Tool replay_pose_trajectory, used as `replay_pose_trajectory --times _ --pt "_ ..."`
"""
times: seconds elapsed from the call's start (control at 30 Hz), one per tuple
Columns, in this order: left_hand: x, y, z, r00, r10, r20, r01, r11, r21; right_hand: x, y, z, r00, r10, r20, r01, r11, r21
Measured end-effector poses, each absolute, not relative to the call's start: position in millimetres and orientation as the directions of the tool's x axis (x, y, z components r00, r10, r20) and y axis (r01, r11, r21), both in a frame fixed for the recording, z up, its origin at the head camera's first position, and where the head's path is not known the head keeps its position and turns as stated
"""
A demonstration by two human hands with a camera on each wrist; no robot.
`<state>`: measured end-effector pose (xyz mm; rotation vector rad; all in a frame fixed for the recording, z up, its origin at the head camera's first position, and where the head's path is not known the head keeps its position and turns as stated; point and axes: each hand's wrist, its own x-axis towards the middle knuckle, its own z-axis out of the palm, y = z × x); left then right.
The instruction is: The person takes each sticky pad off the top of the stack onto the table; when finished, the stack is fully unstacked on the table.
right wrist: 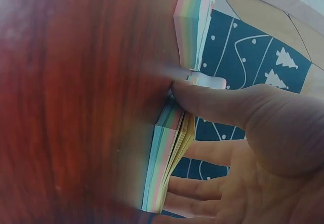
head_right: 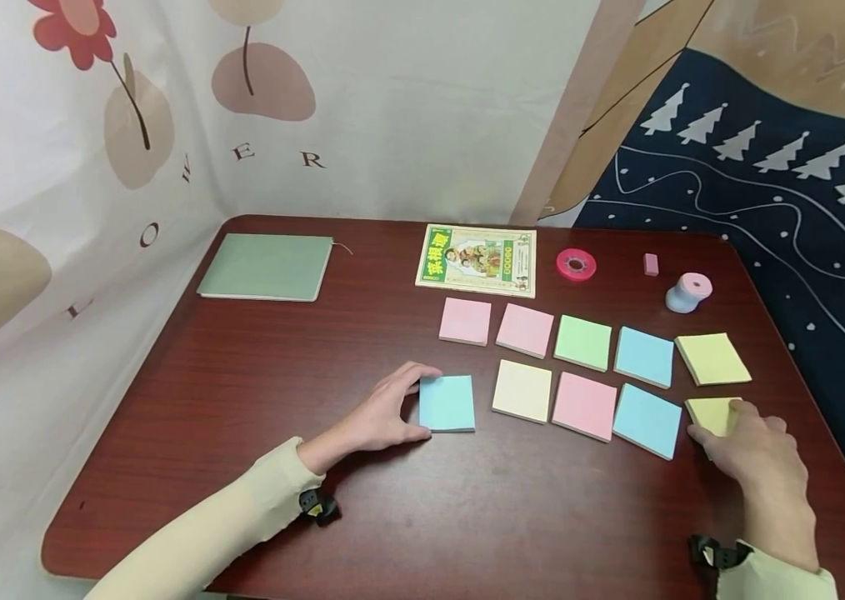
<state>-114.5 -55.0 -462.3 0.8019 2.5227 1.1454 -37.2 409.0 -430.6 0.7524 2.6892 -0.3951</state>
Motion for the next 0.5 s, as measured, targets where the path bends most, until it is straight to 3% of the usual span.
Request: replay_pose_trajectory --times 0.5 --pt "-115.5 -53.7 -463.2 -0.809 0.588 0.002 0.378 0.517 0.768 -29.3 404.9 -423.1 -0.818 0.446 -0.363 0.528 0.832 -0.168"
